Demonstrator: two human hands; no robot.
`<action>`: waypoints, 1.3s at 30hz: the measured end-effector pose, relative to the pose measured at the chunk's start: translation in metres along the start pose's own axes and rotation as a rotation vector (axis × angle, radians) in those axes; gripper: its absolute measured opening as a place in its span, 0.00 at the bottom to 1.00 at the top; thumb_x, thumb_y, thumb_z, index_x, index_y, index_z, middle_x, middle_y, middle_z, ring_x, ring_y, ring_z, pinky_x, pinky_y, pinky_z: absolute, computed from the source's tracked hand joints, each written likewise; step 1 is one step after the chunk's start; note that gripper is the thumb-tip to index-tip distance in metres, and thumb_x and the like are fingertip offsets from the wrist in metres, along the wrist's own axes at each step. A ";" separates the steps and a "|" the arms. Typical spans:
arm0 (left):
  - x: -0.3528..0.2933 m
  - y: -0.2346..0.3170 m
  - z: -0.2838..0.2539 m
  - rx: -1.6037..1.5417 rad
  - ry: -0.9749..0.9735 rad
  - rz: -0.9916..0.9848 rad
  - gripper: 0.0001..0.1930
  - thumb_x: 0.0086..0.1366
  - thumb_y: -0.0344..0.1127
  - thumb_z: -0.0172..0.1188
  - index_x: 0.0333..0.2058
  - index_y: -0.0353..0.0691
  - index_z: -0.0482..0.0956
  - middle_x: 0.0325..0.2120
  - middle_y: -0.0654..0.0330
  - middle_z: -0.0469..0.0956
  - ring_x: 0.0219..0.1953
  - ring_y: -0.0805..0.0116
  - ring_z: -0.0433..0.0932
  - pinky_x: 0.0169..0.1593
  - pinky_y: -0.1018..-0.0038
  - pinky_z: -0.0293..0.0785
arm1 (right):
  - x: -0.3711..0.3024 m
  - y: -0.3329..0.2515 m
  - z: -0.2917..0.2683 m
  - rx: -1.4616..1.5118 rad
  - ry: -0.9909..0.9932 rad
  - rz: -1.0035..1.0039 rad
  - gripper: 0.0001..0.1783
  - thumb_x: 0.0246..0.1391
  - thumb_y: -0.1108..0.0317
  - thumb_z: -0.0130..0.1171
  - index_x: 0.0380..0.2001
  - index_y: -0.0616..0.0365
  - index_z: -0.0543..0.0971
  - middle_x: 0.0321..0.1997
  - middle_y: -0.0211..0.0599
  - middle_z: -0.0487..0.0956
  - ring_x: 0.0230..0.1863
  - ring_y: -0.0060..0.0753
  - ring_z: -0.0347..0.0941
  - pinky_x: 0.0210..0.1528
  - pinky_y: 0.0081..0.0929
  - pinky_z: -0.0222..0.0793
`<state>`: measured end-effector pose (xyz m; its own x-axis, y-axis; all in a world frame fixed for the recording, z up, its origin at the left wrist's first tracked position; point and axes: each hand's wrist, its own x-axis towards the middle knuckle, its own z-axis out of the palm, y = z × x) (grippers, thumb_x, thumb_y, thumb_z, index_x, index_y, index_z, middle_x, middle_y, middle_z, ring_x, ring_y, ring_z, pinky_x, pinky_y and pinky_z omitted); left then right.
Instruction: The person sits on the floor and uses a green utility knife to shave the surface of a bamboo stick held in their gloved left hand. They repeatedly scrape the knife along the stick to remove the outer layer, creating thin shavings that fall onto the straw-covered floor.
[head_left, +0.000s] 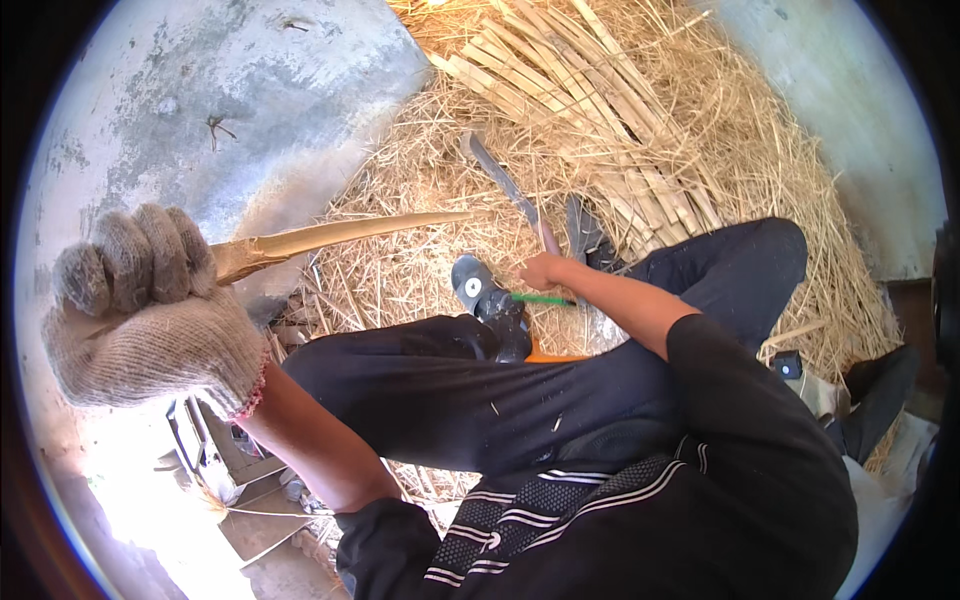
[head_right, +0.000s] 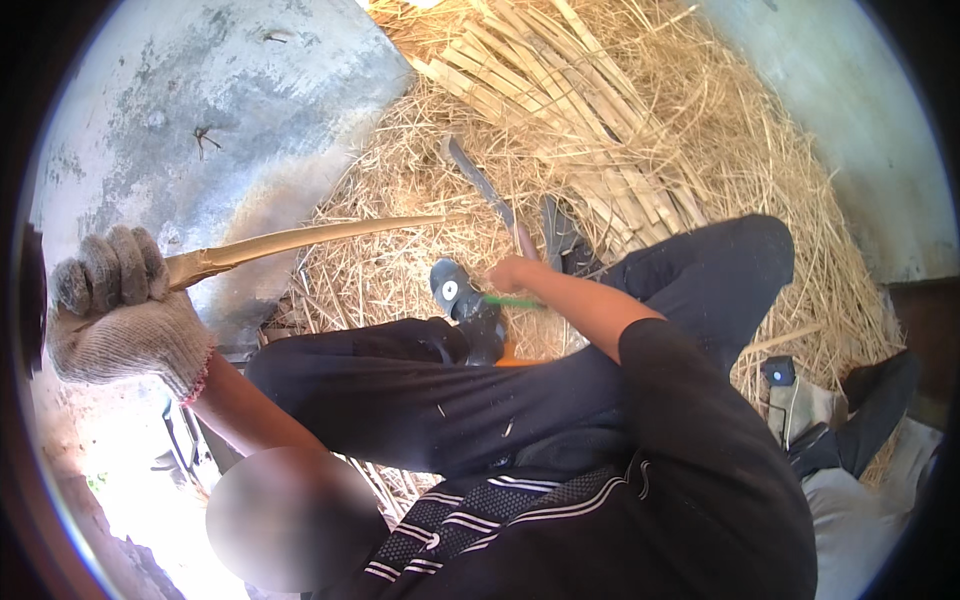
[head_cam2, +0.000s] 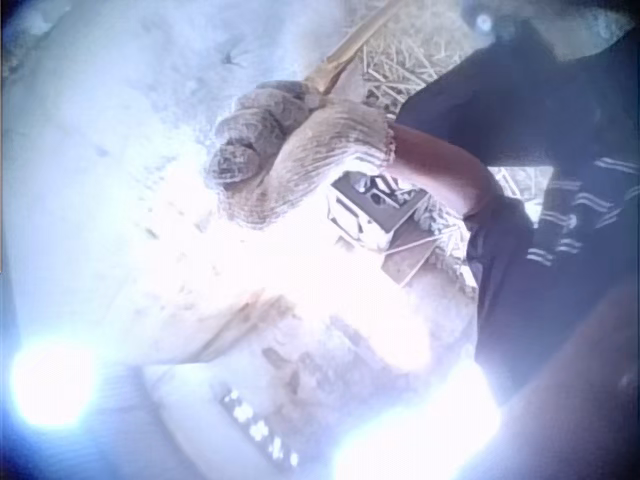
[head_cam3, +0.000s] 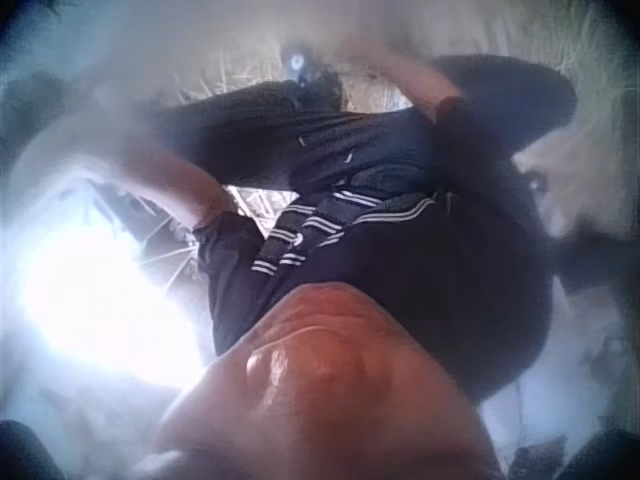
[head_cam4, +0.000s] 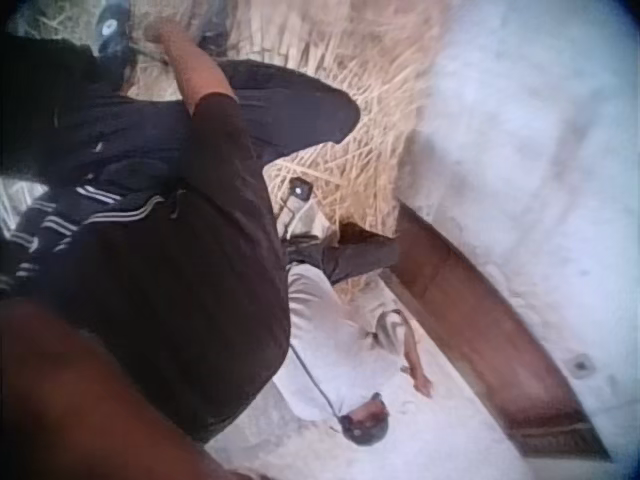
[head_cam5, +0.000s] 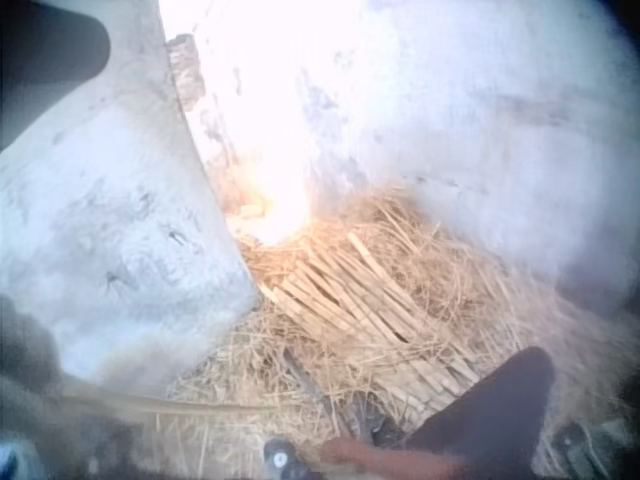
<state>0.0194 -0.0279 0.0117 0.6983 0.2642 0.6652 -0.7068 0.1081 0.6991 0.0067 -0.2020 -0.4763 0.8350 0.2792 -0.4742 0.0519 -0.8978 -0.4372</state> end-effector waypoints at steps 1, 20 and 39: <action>0.004 0.000 -0.004 0.020 0.006 0.008 0.11 0.49 0.33 0.39 0.12 0.51 0.51 0.09 0.67 0.48 0.09 0.79 0.43 0.11 0.80 0.42 | 0.008 0.002 -0.004 -0.211 -0.084 -0.128 0.19 0.58 0.62 0.47 0.32 0.64 0.84 0.37 0.51 0.82 0.43 0.49 0.79 0.56 0.47 0.67; 0.010 -0.007 -0.022 -0.067 0.033 0.003 0.14 0.57 0.40 0.39 0.13 0.51 0.54 0.07 0.69 0.52 0.07 0.80 0.44 0.09 0.82 0.47 | 0.021 0.051 -0.084 1.172 0.146 0.458 0.10 0.48 0.69 0.61 0.31 0.66 0.75 0.21 0.41 0.74 0.19 0.34 0.76 0.21 0.30 0.74; 0.009 -0.002 -0.021 -0.039 0.043 -0.074 0.17 0.61 0.45 0.39 0.14 0.49 0.56 0.09 0.69 0.50 0.10 0.77 0.45 0.13 0.78 0.40 | -0.209 -0.055 -0.196 0.392 0.622 0.268 0.34 0.47 0.37 0.61 0.25 0.65 0.82 0.15 0.39 0.76 0.22 0.33 0.76 0.27 0.33 0.69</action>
<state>0.0248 -0.0059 0.0107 0.7439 0.2945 0.5999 -0.6581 0.1663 0.7344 -0.0630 -0.2778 -0.2034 0.9512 -0.2765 -0.1370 -0.2956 -0.6892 -0.6615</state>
